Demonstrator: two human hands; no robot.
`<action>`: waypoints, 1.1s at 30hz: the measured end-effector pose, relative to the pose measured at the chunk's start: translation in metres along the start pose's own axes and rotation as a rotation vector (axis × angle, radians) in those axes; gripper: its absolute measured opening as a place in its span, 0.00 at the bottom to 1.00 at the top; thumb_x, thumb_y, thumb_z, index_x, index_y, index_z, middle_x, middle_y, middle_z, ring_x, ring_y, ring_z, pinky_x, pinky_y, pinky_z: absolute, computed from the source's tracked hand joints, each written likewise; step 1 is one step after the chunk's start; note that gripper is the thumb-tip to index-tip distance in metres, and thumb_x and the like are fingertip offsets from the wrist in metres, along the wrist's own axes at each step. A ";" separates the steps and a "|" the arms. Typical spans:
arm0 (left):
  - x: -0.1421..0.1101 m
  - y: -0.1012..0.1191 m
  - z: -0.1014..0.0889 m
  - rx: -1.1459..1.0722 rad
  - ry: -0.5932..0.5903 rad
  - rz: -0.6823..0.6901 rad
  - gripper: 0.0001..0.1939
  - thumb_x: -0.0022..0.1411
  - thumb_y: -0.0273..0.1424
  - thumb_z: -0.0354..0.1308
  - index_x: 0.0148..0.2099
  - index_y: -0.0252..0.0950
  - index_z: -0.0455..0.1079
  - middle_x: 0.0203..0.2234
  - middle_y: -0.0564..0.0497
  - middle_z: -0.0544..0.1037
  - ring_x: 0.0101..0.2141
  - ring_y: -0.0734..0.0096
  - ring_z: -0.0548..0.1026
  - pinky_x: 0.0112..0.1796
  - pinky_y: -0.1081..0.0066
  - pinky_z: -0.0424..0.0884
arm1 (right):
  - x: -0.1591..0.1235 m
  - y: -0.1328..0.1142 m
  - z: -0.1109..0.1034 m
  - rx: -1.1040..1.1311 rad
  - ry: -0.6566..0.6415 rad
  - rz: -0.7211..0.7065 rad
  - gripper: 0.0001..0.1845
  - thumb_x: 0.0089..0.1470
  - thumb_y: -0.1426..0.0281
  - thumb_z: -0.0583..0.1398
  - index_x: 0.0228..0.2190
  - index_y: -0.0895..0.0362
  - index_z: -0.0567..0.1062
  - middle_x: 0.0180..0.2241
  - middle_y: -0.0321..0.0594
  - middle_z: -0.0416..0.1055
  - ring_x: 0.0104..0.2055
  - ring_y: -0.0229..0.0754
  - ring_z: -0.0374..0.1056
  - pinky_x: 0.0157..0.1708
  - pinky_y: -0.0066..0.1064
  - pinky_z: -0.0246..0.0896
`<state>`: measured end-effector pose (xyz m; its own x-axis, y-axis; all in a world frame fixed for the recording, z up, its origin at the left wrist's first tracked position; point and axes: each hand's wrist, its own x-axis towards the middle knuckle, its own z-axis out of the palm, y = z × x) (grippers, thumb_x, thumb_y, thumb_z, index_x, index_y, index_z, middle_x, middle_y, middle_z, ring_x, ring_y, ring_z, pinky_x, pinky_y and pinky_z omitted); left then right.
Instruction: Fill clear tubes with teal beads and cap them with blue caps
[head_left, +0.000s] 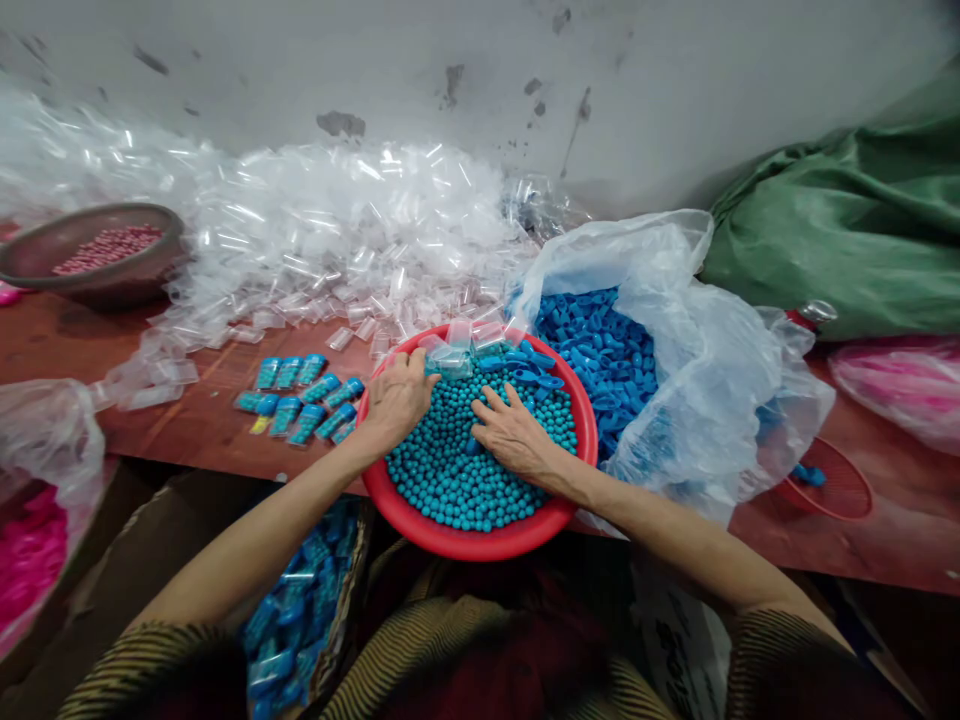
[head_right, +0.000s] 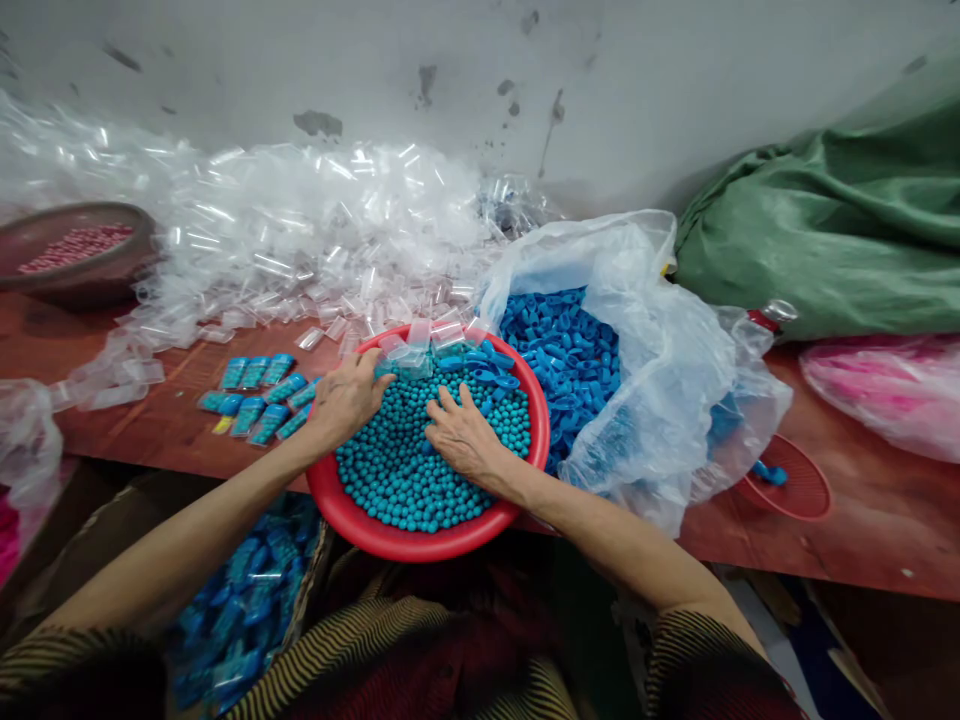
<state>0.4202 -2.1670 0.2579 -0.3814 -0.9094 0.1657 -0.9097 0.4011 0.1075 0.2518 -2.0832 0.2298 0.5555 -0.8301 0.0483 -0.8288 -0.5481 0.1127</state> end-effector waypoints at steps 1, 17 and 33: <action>0.006 0.003 0.003 0.018 -0.028 -0.005 0.22 0.63 0.38 0.48 0.55 0.31 0.61 0.44 0.37 0.73 0.38 0.54 0.74 0.34 0.65 0.67 | -0.002 -0.001 0.000 -0.001 -0.001 0.009 0.14 0.60 0.76 0.48 0.33 0.59 0.74 0.46 0.49 0.67 0.55 0.55 0.55 0.52 0.54 0.48; -0.011 0.011 0.023 -0.648 -0.411 -0.047 0.12 0.48 0.27 0.56 0.38 0.39 0.65 0.21 0.57 0.70 0.26 0.69 0.71 0.29 0.71 0.67 | -0.028 0.009 -0.008 0.147 -0.275 0.200 0.17 0.63 0.73 0.42 0.44 0.57 0.67 0.35 0.46 0.71 0.33 0.43 0.66 0.31 0.34 0.49; -0.015 0.019 0.024 -0.267 -0.345 0.248 0.12 0.59 0.31 0.51 0.44 0.38 0.69 0.36 0.47 0.76 0.39 0.60 0.70 0.43 0.62 0.65 | -0.018 0.007 -0.012 0.274 -0.298 0.257 0.15 0.60 0.75 0.45 0.42 0.58 0.69 0.36 0.47 0.75 0.36 0.47 0.72 0.30 0.32 0.59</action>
<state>0.4043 -2.1484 0.2345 -0.6538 -0.7485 -0.1114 -0.7283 0.5825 0.3609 0.2369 -2.0710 0.2420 0.3198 -0.9138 -0.2504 -0.9463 -0.2946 -0.1335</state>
